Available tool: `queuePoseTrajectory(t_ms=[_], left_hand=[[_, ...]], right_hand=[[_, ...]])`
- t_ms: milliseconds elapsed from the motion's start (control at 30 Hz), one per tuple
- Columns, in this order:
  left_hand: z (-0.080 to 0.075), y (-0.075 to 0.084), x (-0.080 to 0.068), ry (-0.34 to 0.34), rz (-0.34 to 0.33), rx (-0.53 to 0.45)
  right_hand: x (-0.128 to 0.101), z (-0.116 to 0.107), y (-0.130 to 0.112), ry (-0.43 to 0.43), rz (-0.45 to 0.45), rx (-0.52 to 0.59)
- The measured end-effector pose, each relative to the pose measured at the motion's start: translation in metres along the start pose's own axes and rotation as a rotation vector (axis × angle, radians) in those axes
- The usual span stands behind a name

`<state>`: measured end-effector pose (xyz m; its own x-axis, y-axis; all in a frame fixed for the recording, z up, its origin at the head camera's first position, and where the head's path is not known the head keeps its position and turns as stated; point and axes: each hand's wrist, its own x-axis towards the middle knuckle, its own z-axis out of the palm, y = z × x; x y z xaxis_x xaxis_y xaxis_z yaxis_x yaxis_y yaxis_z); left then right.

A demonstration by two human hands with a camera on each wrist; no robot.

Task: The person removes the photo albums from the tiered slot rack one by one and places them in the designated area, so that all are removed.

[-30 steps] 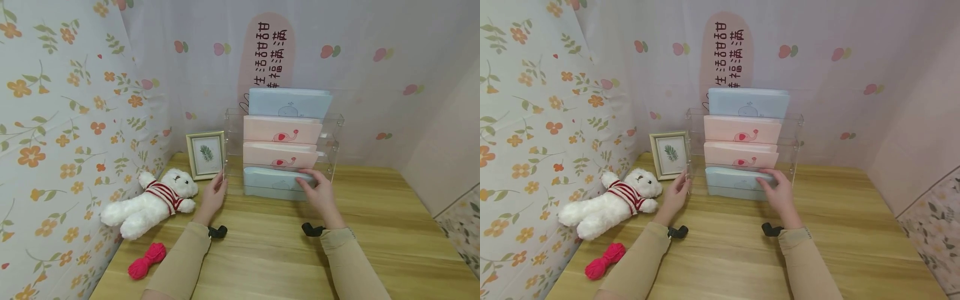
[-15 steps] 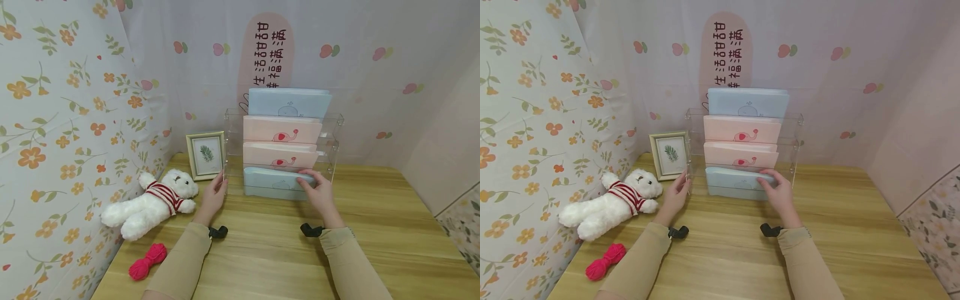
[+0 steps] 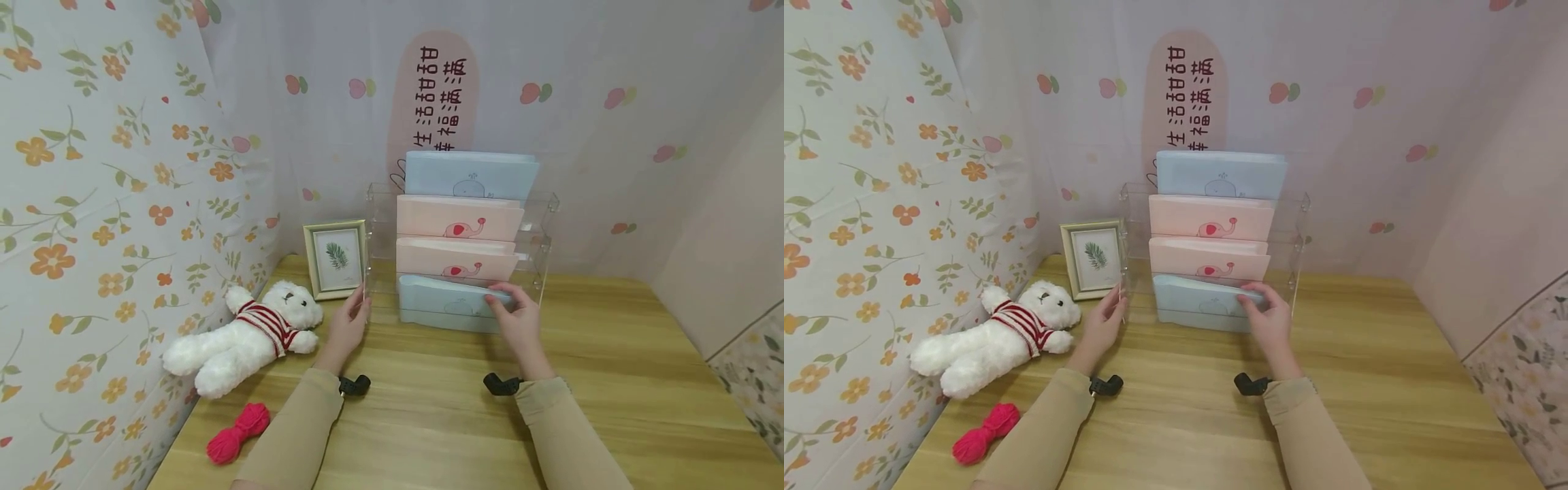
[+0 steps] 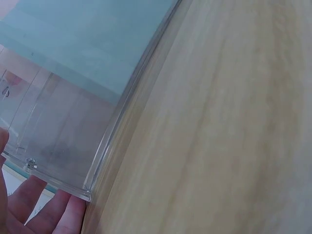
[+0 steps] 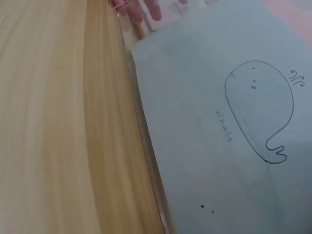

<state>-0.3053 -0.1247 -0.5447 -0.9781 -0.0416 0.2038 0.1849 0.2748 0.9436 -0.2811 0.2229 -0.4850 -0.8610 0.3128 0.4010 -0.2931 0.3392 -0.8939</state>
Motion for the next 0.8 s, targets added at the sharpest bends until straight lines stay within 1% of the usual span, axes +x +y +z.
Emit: queuePoseTrajectory(t_ms=[133, 233, 333, 467, 633, 800], left_hand=[[0.000, -0.001, -0.001, -0.004, 0.003, 0.002], [0.000, 0.000, -0.001, -0.008, 0.007, -0.004], [-0.001, 0.000, -0.001, -0.005, 0.008, -0.008], [-0.001, 0.001, -0.002, -0.005, 0.016, -0.011], [-0.001, 0.002, -0.002, -0.004, 0.026, -0.017], [0.000, 0.001, -0.001, 0.006, 0.024, -0.003]], right_hand=[[0.000, -0.001, -0.005, 0.067, -0.044, 0.089], [0.001, -0.007, -0.014, 0.107, -0.109, 0.167], [0.003, -0.016, -0.027, 0.134, -0.145, 0.187], [0.003, -0.032, -0.045, 0.179, -0.135, 0.210], [0.004, -0.056, -0.064, 0.230, -0.119, 0.344], [0.006, -0.083, -0.076, 0.316, -0.127, 0.420]])
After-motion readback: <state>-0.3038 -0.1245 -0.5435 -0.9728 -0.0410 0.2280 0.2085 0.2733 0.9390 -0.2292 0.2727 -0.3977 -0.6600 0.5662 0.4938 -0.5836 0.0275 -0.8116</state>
